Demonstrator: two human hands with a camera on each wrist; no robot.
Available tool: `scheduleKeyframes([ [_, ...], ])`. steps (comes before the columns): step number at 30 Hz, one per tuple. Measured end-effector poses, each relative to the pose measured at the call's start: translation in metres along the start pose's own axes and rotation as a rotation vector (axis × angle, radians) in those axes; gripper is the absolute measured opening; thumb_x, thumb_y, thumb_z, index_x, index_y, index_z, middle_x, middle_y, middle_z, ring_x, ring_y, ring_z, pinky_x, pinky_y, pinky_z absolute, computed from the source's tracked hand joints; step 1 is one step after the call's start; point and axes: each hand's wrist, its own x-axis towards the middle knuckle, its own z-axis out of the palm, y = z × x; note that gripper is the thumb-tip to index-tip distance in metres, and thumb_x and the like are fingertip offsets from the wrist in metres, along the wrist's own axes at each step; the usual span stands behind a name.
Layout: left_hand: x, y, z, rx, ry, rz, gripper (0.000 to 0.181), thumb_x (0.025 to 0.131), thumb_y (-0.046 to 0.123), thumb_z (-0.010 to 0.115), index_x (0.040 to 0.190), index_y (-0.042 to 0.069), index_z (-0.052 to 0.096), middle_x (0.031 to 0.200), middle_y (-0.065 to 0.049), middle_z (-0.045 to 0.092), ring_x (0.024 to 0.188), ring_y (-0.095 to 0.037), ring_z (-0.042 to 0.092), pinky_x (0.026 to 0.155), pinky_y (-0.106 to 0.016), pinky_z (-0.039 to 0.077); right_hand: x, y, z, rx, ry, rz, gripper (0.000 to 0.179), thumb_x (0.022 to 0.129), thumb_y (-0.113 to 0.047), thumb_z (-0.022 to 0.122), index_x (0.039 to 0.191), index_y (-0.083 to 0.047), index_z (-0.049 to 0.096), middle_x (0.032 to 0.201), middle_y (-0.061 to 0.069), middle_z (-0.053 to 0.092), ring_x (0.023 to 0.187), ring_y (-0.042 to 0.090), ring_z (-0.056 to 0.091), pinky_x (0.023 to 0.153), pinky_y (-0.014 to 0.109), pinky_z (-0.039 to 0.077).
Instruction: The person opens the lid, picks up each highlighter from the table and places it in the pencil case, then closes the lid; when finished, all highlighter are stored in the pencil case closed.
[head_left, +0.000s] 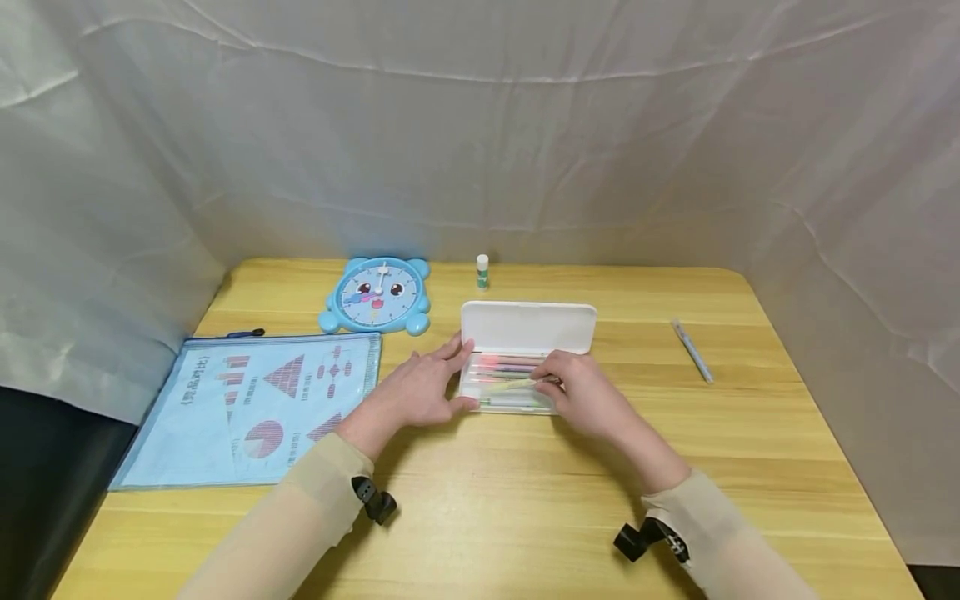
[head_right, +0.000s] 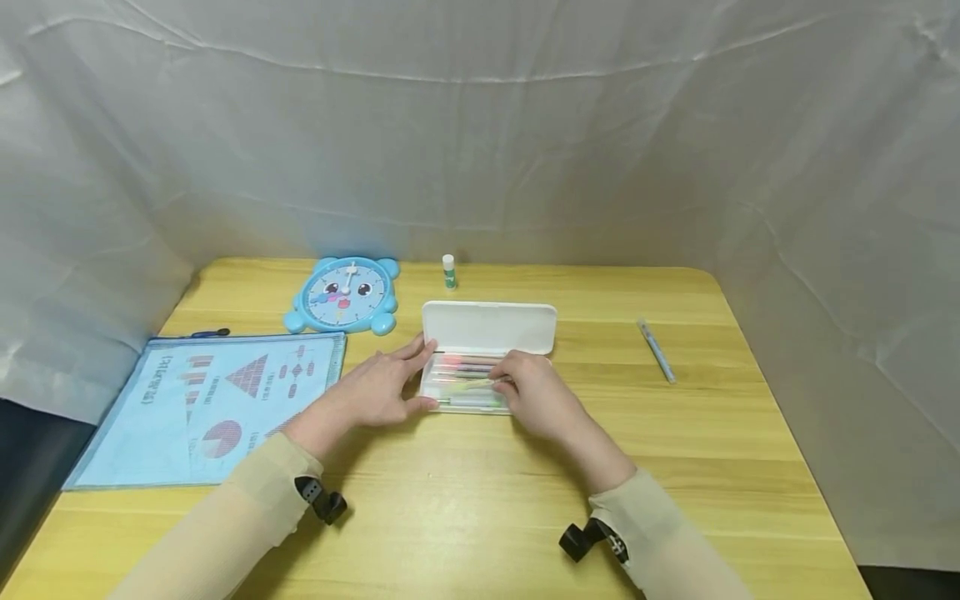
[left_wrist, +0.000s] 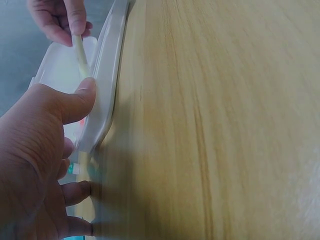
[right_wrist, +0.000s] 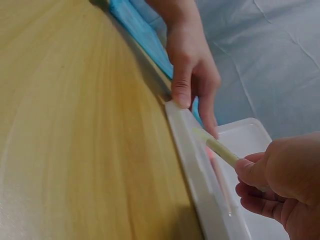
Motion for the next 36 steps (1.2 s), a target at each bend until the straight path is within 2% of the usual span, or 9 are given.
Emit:
scheduleKeyframes([
  [8,0.001,0.000,0.001,-0.010,0.005,0.000,0.100,0.097,0.064,0.066,0.169,0.014,0.019,0.175,-0.007,0.010,0.150,-0.035,0.040,0.118,-0.069,0.030,0.003,0.000,0.010,-0.014,-0.029,0.001,0.011,0.095,-0.004,0.079,0.105,-0.003,0.080,0.101,0.005,0.076,0.096,0.022,0.071,0.086,0.043,0.060],
  [16,0.002,0.000,0.000,-0.009,0.009,-0.001,0.100,0.096,0.066,0.065,0.169,0.015,0.019,0.175,-0.007,0.011,0.149,-0.035,0.041,0.118,-0.069,0.031,0.010,-0.002,0.017,-0.083,-0.063,-0.069,0.011,0.093,-0.002,0.079,0.104,-0.002,0.080,0.103,0.008,0.076,0.101,0.027,0.071,0.094,0.047,0.058],
  [21,0.001,0.000,0.000,-0.012,0.014,0.011,0.100,0.096,0.065,0.066,0.169,0.014,0.021,0.175,-0.008,0.011,0.149,-0.035,0.042,0.117,-0.070,0.031,0.011,-0.003,0.022,-0.130,-0.081,-0.106,0.010,0.092,0.001,0.079,0.101,-0.004,0.083,0.098,0.004,0.073,0.095,0.023,0.068,0.088,0.042,0.060],
  [26,0.000,0.000,0.000,-0.019,0.016,0.022,0.100,0.096,0.065,0.066,0.168,0.013,0.022,0.175,-0.009,0.012,0.150,-0.034,0.039,0.116,-0.072,0.031,0.009,-0.004,0.024,-0.167,-0.100,-0.103,0.013,0.092,0.002,0.078,0.099,-0.007,0.084,0.092,-0.001,0.066,0.089,0.018,0.063,0.081,0.037,0.059],
  [32,0.001,0.000,0.000,-0.011,0.015,0.008,0.099,0.097,0.065,0.065,0.169,0.014,0.020,0.175,-0.008,0.012,0.150,-0.035,0.040,0.117,-0.071,0.030,0.009,-0.007,0.021,-0.194,-0.164,-0.115,0.021,0.092,0.009,0.071,0.101,-0.006,0.083,0.097,0.002,0.068,0.096,0.022,0.065,0.091,0.041,0.058],
  [36,0.001,0.000,0.001,-0.014,0.011,0.005,0.099,0.097,0.065,0.065,0.169,0.014,0.020,0.175,-0.009,0.012,0.150,-0.035,0.040,0.117,-0.071,0.030,0.009,-0.007,0.021,-0.193,-0.181,-0.105,0.020,0.094,0.008,0.070,0.103,-0.005,0.083,0.100,0.003,0.069,0.099,0.022,0.066,0.093,0.041,0.058],
])
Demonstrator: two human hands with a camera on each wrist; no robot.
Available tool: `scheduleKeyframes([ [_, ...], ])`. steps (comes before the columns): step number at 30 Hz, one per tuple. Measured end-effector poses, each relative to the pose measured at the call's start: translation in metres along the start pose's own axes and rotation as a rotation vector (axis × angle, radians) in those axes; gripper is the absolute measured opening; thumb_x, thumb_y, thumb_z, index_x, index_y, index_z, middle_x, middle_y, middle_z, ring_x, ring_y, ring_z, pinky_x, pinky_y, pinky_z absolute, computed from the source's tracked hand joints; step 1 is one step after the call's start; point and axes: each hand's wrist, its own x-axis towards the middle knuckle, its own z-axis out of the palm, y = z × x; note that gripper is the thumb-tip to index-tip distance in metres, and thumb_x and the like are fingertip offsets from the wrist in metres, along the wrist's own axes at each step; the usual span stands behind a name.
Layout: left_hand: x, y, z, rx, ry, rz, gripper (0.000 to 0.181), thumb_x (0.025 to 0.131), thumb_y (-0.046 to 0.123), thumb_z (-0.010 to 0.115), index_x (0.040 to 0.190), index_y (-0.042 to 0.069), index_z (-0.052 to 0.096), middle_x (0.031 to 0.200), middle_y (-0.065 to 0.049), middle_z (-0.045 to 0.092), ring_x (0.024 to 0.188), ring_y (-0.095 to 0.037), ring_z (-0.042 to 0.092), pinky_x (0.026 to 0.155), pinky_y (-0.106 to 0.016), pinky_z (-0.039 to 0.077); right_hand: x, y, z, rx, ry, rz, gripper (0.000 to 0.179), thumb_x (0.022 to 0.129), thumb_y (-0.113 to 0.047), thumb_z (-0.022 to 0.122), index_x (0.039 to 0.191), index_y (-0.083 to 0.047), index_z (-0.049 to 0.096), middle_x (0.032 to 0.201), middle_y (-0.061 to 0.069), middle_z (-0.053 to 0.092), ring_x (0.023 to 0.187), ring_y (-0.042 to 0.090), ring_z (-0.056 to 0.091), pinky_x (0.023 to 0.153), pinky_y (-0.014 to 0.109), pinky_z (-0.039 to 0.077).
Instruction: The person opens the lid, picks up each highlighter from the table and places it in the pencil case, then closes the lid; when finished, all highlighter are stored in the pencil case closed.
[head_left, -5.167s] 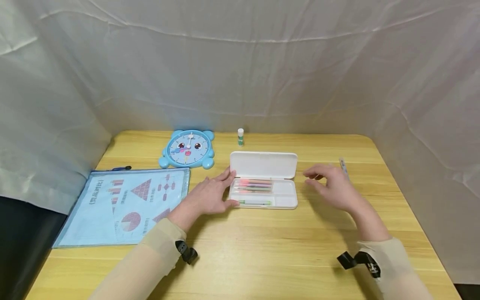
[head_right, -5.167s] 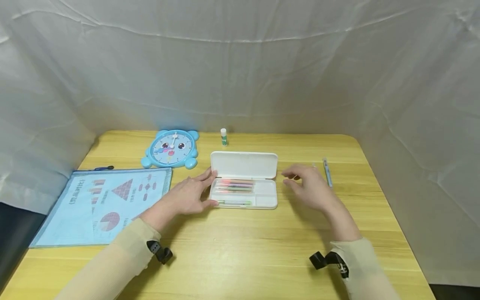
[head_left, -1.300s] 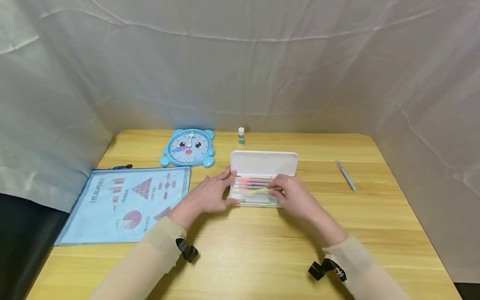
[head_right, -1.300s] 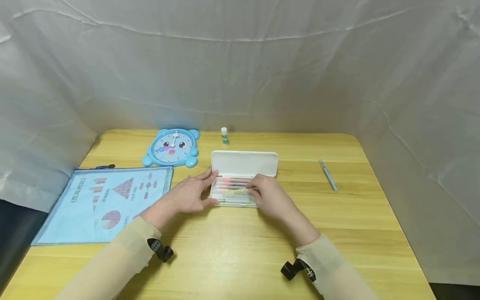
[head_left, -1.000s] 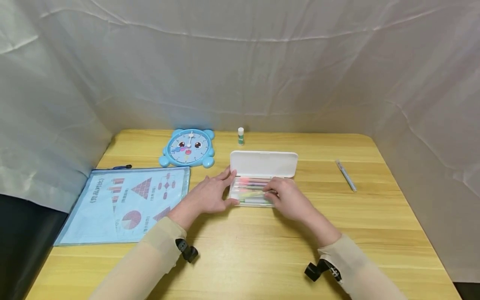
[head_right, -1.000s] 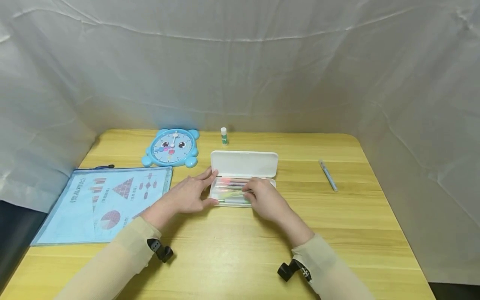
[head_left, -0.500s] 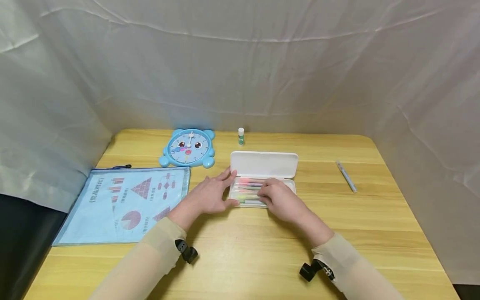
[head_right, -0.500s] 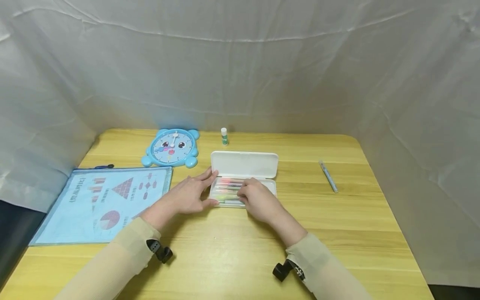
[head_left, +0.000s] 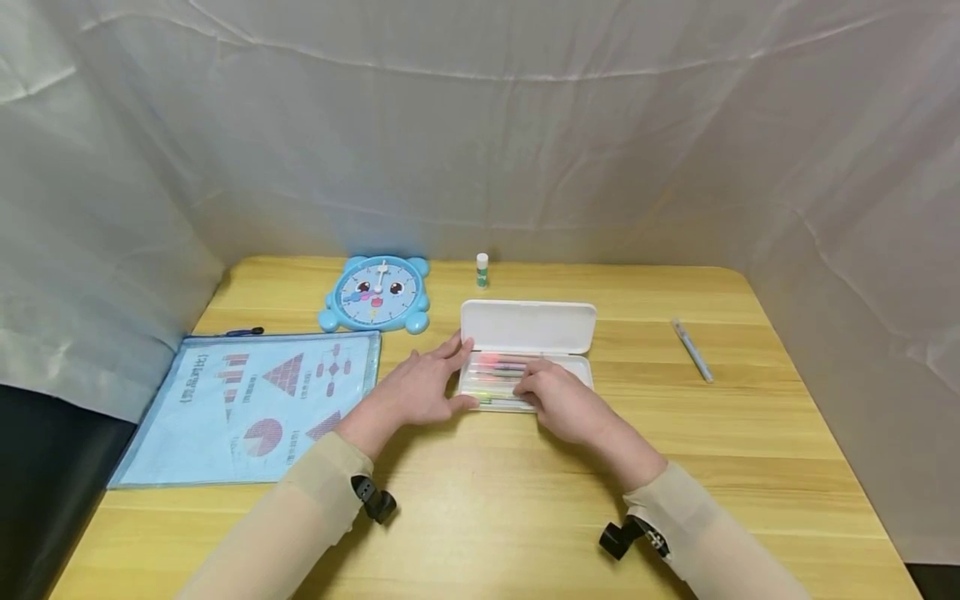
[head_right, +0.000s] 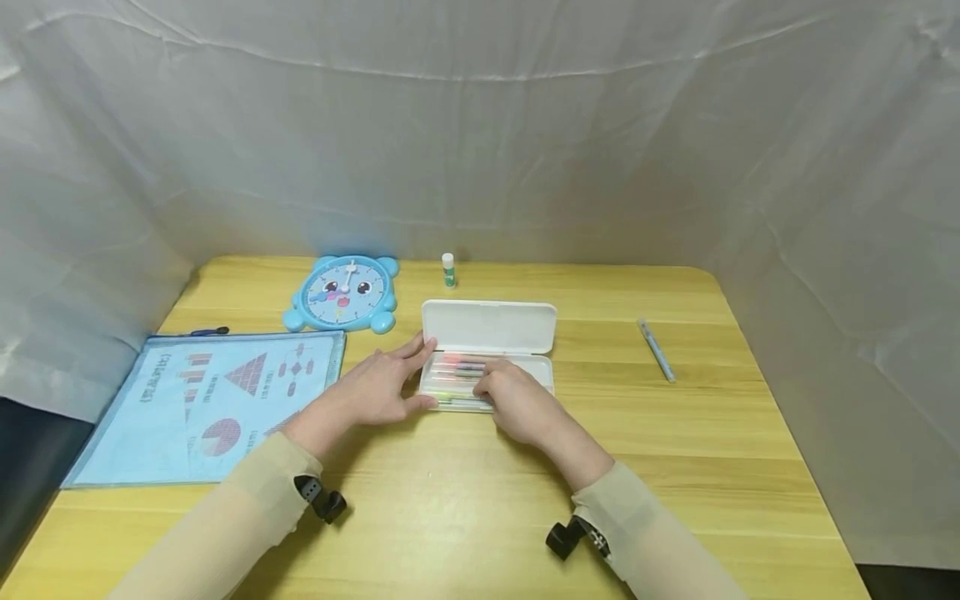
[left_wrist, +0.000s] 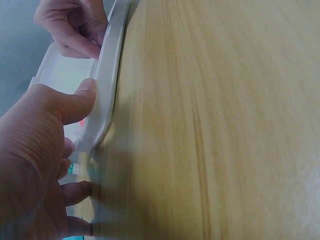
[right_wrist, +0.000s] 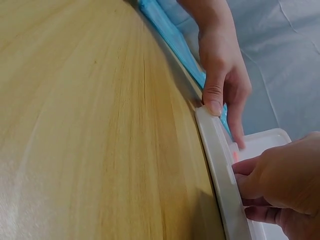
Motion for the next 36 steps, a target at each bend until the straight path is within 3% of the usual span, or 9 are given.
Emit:
scheduleKeyframes([
  [7,-0.001,0.000,-0.001,-0.012,-0.009,-0.001,0.099,0.097,0.064,0.065,0.169,0.014,0.019,0.175,-0.009,0.010,0.150,-0.036,0.040,0.118,-0.070,0.028,-0.004,0.006,-0.007,0.047,0.026,0.008,0.017,0.095,0.005,0.072,0.106,-0.003,0.081,0.103,0.006,0.073,0.102,0.025,0.069,0.094,0.043,0.058],
  [13,-0.001,0.000,0.000,-0.003,-0.003,-0.007,0.099,0.097,0.065,0.065,0.169,0.015,0.018,0.175,-0.007,0.010,0.151,-0.035,0.038,0.119,-0.070,0.027,-0.010,0.023,-0.028,0.140,0.095,0.029,0.019,0.093,0.008,0.073,0.111,0.004,0.078,0.100,0.010,0.072,0.097,0.027,0.068,0.087,0.042,0.061],
  [19,0.000,-0.001,0.001,0.004,-0.003,-0.006,0.100,0.097,0.067,0.064,0.169,0.015,0.017,0.175,-0.007,0.009,0.153,-0.034,0.035,0.119,-0.069,0.026,-0.026,0.049,-0.057,0.182,0.210,0.133,0.018,0.093,0.009,0.073,0.111,0.007,0.077,0.102,0.016,0.071,0.097,0.034,0.069,0.088,0.053,0.059],
  [25,0.000,-0.002,0.001,0.001,-0.001,0.007,0.100,0.097,0.066,0.064,0.169,0.014,0.017,0.175,-0.008,0.009,0.152,-0.034,0.036,0.118,-0.071,0.027,-0.054,0.082,-0.088,0.131,0.333,0.250,0.018,0.096,0.002,0.074,0.113,0.007,0.076,0.106,0.021,0.073,0.098,0.038,0.067,0.084,0.056,0.057],
  [32,-0.001,-0.003,0.002,0.003,-0.007,0.008,0.100,0.098,0.067,0.062,0.169,0.014,0.017,0.175,-0.009,0.009,0.152,-0.035,0.037,0.118,-0.071,0.027,-0.094,0.119,-0.103,0.146,0.339,0.482,0.032,0.105,-0.018,0.069,0.125,0.006,0.071,0.117,0.028,0.067,0.101,0.045,0.064,0.085,0.061,0.054],
  [36,-0.001,-0.002,0.002,0.002,-0.005,0.014,0.100,0.098,0.066,0.062,0.169,0.013,0.018,0.175,-0.009,0.009,0.151,-0.036,0.037,0.118,-0.071,0.028,-0.109,0.138,-0.101,0.145,0.342,0.558,0.037,0.105,-0.022,0.067,0.127,0.008,0.069,0.121,0.030,0.064,0.103,0.047,0.064,0.082,0.062,0.056],
])
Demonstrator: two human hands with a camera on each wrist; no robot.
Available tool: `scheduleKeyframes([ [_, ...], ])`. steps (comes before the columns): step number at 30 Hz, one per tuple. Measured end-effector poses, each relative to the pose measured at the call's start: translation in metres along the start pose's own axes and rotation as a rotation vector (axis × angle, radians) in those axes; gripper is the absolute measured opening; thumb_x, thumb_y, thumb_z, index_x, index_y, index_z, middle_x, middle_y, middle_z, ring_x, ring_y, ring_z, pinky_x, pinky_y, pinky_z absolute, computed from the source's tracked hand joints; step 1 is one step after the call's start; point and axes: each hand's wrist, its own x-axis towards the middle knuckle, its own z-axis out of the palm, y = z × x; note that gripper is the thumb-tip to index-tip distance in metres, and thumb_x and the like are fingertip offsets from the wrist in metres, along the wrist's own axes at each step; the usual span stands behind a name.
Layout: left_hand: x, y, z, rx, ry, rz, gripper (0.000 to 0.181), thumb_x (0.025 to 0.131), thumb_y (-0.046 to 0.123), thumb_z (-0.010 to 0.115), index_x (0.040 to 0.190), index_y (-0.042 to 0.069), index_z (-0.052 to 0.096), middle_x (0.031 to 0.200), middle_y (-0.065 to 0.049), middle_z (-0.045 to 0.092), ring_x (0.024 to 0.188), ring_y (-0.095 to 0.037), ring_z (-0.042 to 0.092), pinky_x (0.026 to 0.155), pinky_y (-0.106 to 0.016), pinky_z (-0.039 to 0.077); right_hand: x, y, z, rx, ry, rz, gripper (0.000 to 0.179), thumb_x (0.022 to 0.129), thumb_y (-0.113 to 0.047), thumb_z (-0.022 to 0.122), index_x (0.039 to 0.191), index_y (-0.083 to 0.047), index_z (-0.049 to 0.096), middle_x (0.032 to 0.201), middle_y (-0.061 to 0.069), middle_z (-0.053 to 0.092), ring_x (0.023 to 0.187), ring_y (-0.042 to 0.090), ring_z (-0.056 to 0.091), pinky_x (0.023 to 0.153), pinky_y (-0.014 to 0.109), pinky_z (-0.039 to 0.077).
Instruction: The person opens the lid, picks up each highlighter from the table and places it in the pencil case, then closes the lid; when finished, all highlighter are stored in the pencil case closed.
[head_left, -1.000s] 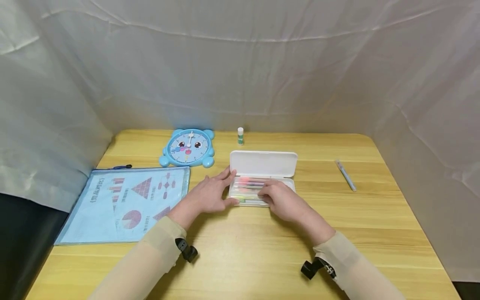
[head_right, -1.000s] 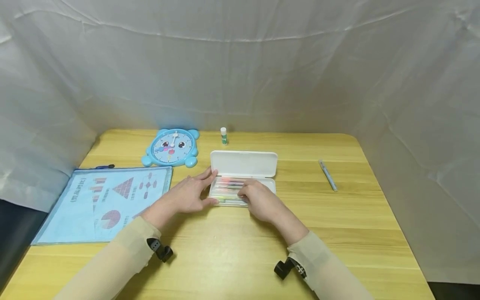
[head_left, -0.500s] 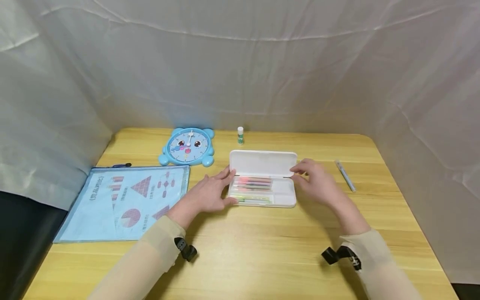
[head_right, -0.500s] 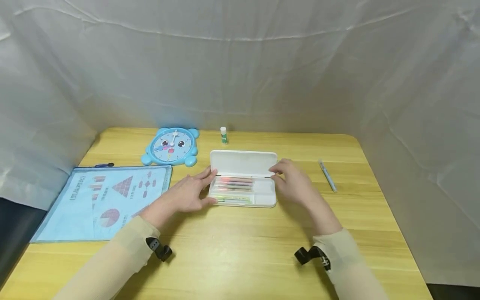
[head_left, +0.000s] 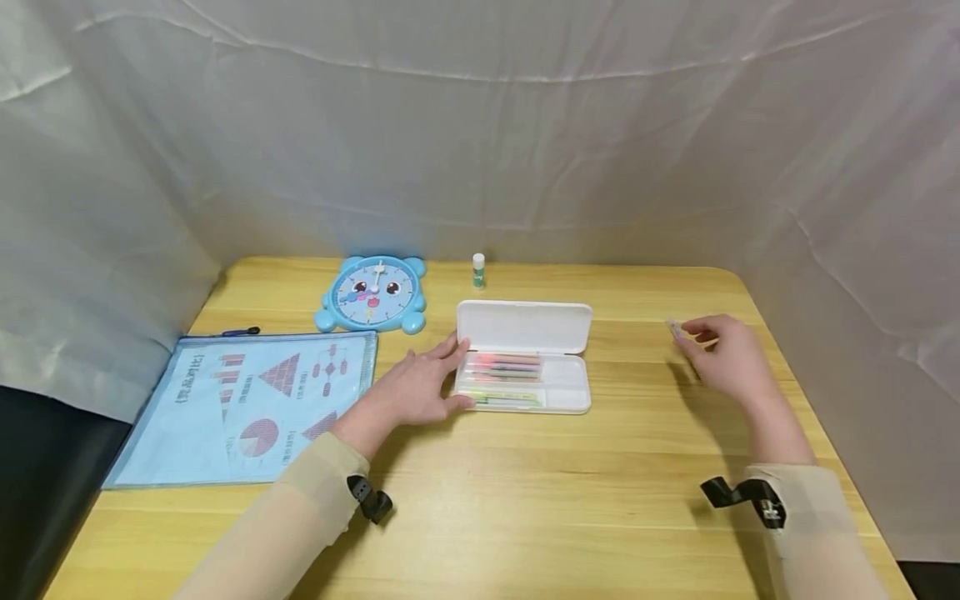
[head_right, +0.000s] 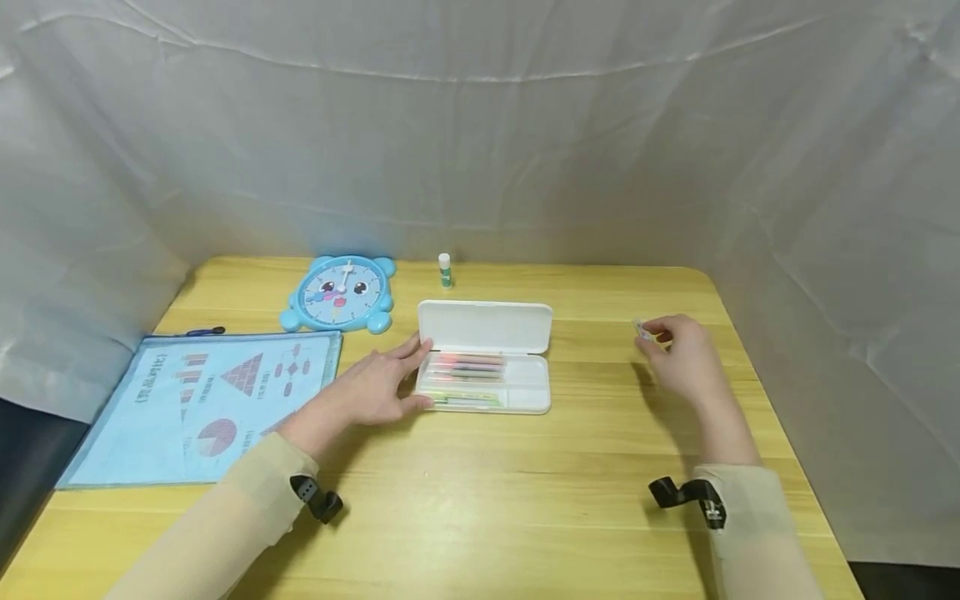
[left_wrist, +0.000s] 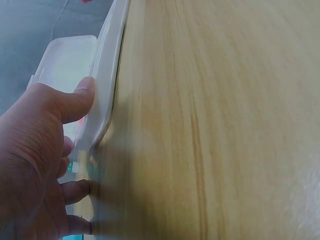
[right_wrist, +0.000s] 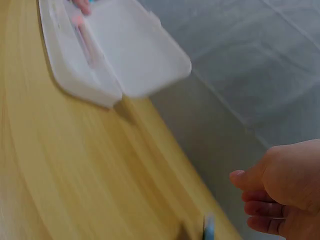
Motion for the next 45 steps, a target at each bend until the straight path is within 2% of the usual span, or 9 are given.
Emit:
scheduleKeyframes([
  [6,0.000,-0.001,0.000,0.007,-0.001,-0.004,0.100,0.098,0.066,0.063,0.169,0.013,0.017,0.175,-0.009,0.009,0.152,-0.036,0.036,0.118,-0.071,0.028,0.001,0.030,0.006,-0.027,-0.002,0.057,0.039,0.102,-0.018,0.071,0.126,0.013,0.068,0.118,0.034,0.067,0.104,0.050,0.065,0.082,0.063,0.056],
  [10,0.000,-0.001,0.000,0.000,0.001,-0.008,0.099,0.098,0.066,0.063,0.169,0.014,0.017,0.175,-0.009,0.009,0.153,-0.036,0.035,0.118,-0.070,0.027,0.000,0.043,0.012,-0.057,-0.028,0.101,0.039,0.100,-0.018,0.074,0.121,0.015,0.068,0.106,0.031,0.071,0.096,0.045,0.067,0.079,0.058,0.057],
  [16,-0.001,-0.001,0.000,0.003,0.004,-0.011,0.099,0.097,0.067,0.063,0.169,0.015,0.018,0.175,-0.008,0.009,0.153,-0.034,0.035,0.118,-0.070,0.027,-0.003,0.049,0.020,-0.093,-0.017,0.151,0.027,0.099,-0.015,0.075,0.105,0.010,0.072,0.089,0.017,0.069,0.082,0.034,0.064,0.067,0.041,0.050],
  [19,0.000,-0.001,0.001,0.008,0.004,-0.016,0.099,0.097,0.067,0.063,0.169,0.016,0.018,0.175,-0.007,0.009,0.153,-0.034,0.035,0.119,-0.069,0.028,-0.003,0.049,0.022,-0.092,-0.003,0.171,0.023,0.100,-0.014,0.073,0.102,0.009,0.071,0.086,0.015,0.068,0.080,0.034,0.061,0.066,0.040,0.047],
  [24,0.001,0.000,0.001,-0.004,0.007,-0.008,0.099,0.097,0.067,0.063,0.169,0.016,0.018,0.175,-0.007,0.009,0.152,-0.035,0.036,0.119,-0.070,0.027,-0.003,0.048,0.022,-0.081,0.028,0.180,0.023,0.102,-0.013,0.068,0.105,0.010,0.071,0.088,0.018,0.069,0.082,0.035,0.061,0.067,0.041,0.047],
  [34,0.001,0.001,0.001,-0.002,0.000,-0.007,0.099,0.097,0.068,0.062,0.169,0.016,0.017,0.175,-0.007,0.008,0.152,-0.035,0.037,0.119,-0.068,0.027,0.001,0.026,0.020,-0.057,0.105,0.112,0.023,0.104,-0.016,0.066,0.109,0.005,0.072,0.092,0.016,0.069,0.080,0.029,0.057,0.066,0.032,0.044],
  [40,0.001,0.000,0.002,-0.001,0.002,-0.010,0.099,0.097,0.068,0.062,0.169,0.016,0.017,0.175,-0.007,0.008,0.152,-0.035,0.036,0.119,-0.068,0.027,0.005,-0.002,0.017,-0.009,0.127,0.047,0.027,0.105,-0.019,0.066,0.114,0.006,0.072,0.097,0.018,0.070,0.086,0.031,0.063,0.062,0.022,0.046],
  [45,0.000,-0.001,0.001,0.005,-0.001,-0.010,0.099,0.097,0.068,0.062,0.169,0.016,0.017,0.175,-0.007,0.008,0.152,-0.035,0.036,0.119,-0.068,0.027,0.006,-0.027,0.018,0.031,0.145,-0.027,0.026,0.105,-0.017,0.068,0.116,0.006,0.072,0.098,0.019,0.071,0.089,0.033,0.066,0.068,0.020,0.046],
])
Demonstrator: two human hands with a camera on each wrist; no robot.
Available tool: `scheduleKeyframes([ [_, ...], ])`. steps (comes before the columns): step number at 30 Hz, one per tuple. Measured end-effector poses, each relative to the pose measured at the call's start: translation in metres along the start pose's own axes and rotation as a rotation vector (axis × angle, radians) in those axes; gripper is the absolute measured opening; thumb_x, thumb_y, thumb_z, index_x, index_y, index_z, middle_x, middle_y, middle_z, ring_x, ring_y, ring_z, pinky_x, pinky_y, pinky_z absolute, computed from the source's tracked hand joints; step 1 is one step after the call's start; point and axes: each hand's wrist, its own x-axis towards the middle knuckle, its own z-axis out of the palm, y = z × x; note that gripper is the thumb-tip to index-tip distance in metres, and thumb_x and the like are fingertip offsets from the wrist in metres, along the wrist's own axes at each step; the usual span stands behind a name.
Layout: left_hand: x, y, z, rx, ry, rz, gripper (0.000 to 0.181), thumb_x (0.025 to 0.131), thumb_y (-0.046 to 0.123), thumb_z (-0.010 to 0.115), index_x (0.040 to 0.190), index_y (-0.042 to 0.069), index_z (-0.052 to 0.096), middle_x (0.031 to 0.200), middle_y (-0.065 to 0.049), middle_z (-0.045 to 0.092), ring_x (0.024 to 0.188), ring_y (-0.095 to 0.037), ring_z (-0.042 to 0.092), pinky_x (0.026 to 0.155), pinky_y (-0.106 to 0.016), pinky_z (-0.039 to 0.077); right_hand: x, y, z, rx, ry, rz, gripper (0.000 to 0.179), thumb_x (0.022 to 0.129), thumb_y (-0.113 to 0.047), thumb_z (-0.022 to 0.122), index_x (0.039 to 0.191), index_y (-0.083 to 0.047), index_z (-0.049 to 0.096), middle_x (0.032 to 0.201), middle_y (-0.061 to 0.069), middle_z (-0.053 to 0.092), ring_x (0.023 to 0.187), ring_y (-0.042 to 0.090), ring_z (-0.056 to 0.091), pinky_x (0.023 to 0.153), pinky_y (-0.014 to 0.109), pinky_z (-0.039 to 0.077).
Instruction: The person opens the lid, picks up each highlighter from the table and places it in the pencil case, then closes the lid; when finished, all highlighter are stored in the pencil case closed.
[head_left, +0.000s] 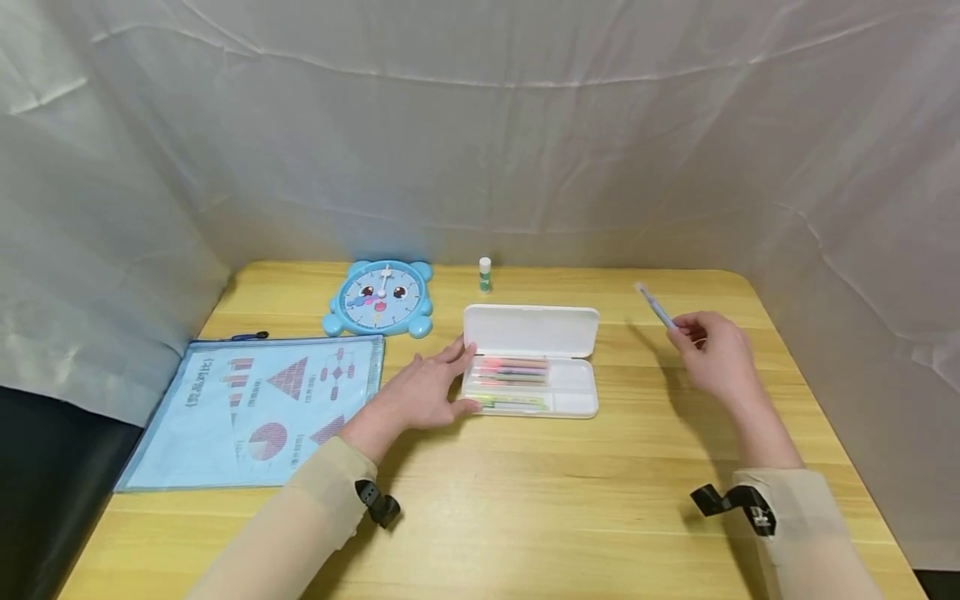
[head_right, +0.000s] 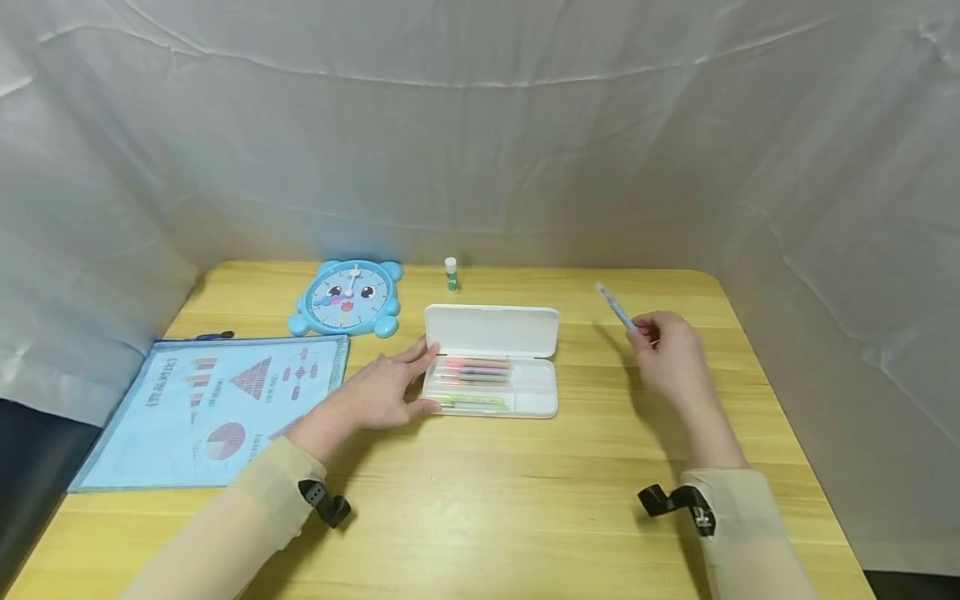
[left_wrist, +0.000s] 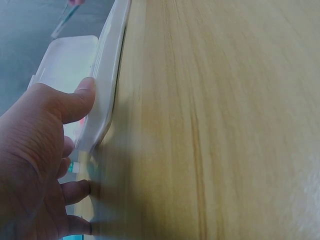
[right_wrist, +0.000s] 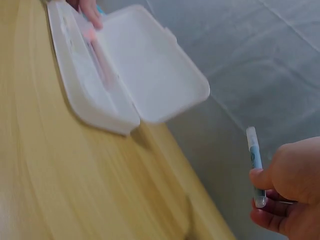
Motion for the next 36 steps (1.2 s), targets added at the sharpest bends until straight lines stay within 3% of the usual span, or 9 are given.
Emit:
scheduleKeyframes([
  [11,0.000,0.000,0.001,-0.014,0.009,-0.011,0.099,0.097,0.067,0.063,0.169,0.017,0.019,0.175,-0.006,0.009,0.152,-0.034,0.035,0.119,-0.068,0.027,0.002,-0.046,0.004,0.072,0.018,-0.135,0.017,0.102,-0.006,0.070,0.115,0.005,0.073,0.100,0.016,0.069,0.092,0.028,0.064,0.077,0.023,0.048],
  [18,0.000,0.000,0.001,-0.015,0.008,-0.004,0.099,0.097,0.067,0.063,0.169,0.016,0.019,0.175,-0.007,0.009,0.152,-0.034,0.035,0.119,-0.069,0.027,-0.004,-0.069,0.015,0.107,-0.006,-0.218,0.014,0.100,-0.002,0.072,0.112,0.005,0.073,0.098,0.013,0.067,0.088,0.027,0.065,0.074,0.019,0.048],
  [20,0.001,0.000,0.001,-0.016,0.006,-0.002,0.099,0.097,0.067,0.063,0.169,0.016,0.019,0.175,-0.007,0.009,0.152,-0.034,0.036,0.119,-0.069,0.027,-0.005,-0.073,0.021,0.113,-0.013,-0.248,0.012,0.099,-0.001,0.073,0.110,0.004,0.074,0.096,0.012,0.067,0.086,0.026,0.065,0.073,0.024,0.050],
  [26,0.001,-0.001,0.001,-0.009,0.002,0.003,0.098,0.098,0.067,0.063,0.169,0.015,0.019,0.175,-0.007,0.010,0.151,-0.035,0.037,0.118,-0.070,0.028,-0.011,-0.081,0.042,0.125,-0.085,-0.315,0.010,0.098,0.000,0.074,0.108,0.001,0.074,0.094,0.007,0.067,0.085,0.024,0.066,0.074,0.044,0.057],
  [36,0.001,0.000,0.001,-0.006,0.005,0.006,0.099,0.097,0.067,0.063,0.169,0.014,0.019,0.175,-0.008,0.010,0.152,-0.035,0.036,0.118,-0.071,0.027,-0.018,-0.092,0.074,0.138,-0.223,-0.350,0.012,0.095,0.003,0.075,0.107,0.002,0.074,0.096,0.007,0.068,0.087,0.025,0.067,0.077,0.044,0.060],
])
